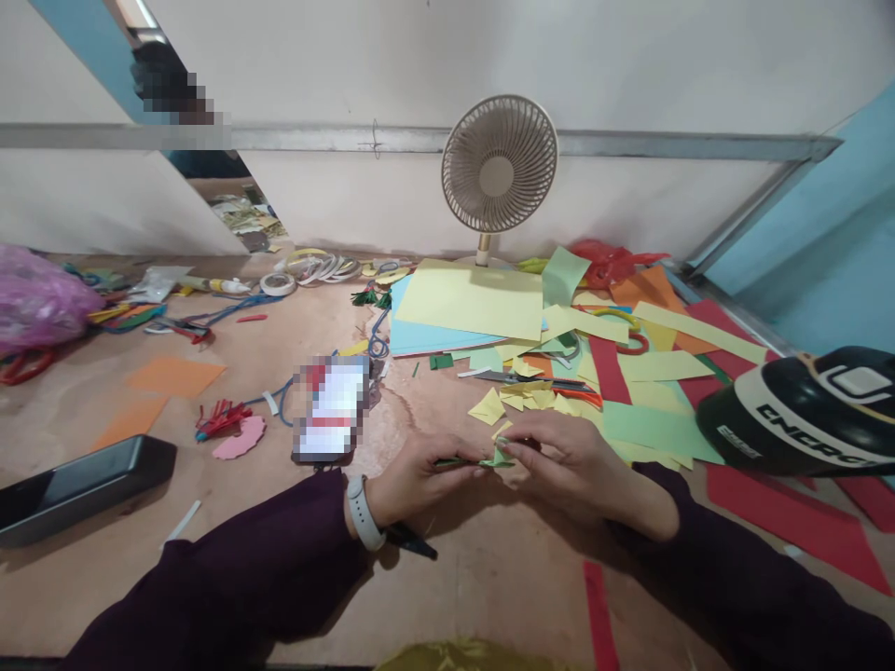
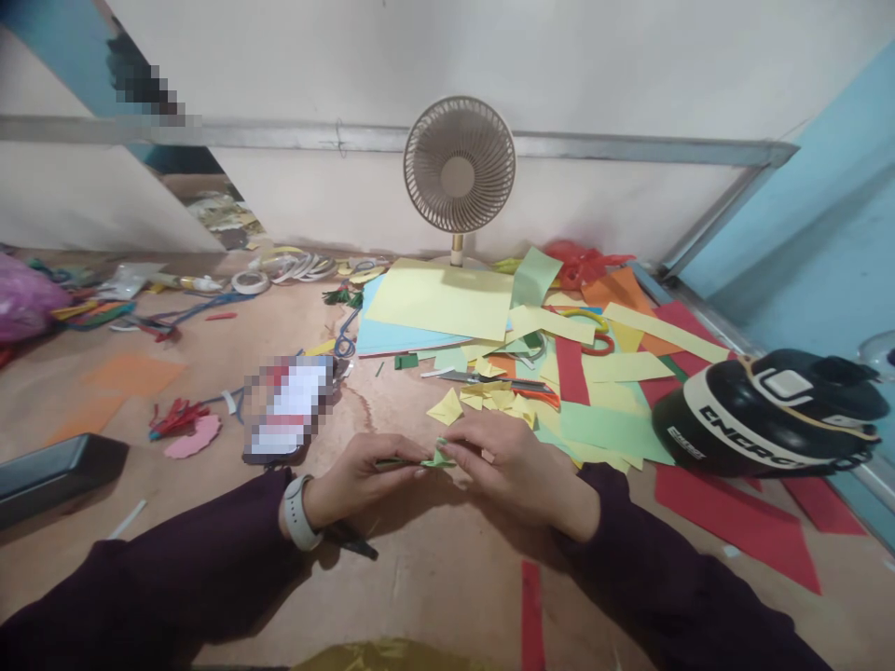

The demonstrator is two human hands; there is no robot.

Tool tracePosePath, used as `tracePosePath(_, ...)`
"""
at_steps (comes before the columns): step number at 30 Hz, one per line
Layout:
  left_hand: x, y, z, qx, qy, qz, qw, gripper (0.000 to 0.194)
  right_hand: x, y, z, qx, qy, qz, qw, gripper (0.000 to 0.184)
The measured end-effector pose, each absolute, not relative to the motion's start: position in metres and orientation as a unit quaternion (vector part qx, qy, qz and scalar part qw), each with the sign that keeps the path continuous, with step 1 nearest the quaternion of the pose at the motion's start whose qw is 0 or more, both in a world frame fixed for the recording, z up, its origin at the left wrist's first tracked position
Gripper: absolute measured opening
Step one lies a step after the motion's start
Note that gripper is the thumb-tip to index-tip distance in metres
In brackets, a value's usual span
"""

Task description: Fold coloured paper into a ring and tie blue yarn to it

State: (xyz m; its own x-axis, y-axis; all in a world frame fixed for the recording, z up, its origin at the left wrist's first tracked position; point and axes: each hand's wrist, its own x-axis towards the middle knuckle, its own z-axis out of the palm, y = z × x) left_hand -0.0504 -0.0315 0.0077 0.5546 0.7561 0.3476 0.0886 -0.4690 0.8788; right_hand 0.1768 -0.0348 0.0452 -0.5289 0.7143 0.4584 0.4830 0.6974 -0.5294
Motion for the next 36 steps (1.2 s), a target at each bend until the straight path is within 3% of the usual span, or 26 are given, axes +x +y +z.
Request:
tracePosePath(3, -0.050, -0.031, 0.005, 0.755, 0.288, 0.383, 0.448, 0.017, 0.176, -0.036, 0.046, -0.302, -0.879, 0.099, 0.355, 0.011)
tracePosePath(14, -0.049, -0.030, 0.005, 0.706, 0.315, 0.376, 0.511, 0.020, 0.179, -0.036, 0.044, -0.264, -0.903, 0.045, 0.336, 0.014)
tracePosePath(18, -0.048, -0.033, 0.009, 0.630, 0.363, 0.343, 0.594, 0.028, 0.179, -0.037, 0.040, -0.262, -0.911, 0.027, 0.317, 0.018)
tracePosePath(26, -0.046, -0.031, 0.011, 0.525, 0.373, 0.327, 0.692, 0.039, 0.167, -0.039, 0.033, -0.363, -0.872, 0.199, 0.263, 0.032)
tracePosePath(31, -0.049, -0.027, 0.012, 0.545, 0.356, 0.321, 0.688, 0.041, 0.163, -0.040, 0.034, -0.404, -0.843, 0.279, 0.221, 0.037)
tracePosePath(36, -0.052, -0.024, 0.015, 0.533, 0.356, 0.304, 0.705, 0.046, 0.158, -0.044, 0.023, -0.457, -0.698, 0.508, 0.213, 0.047)
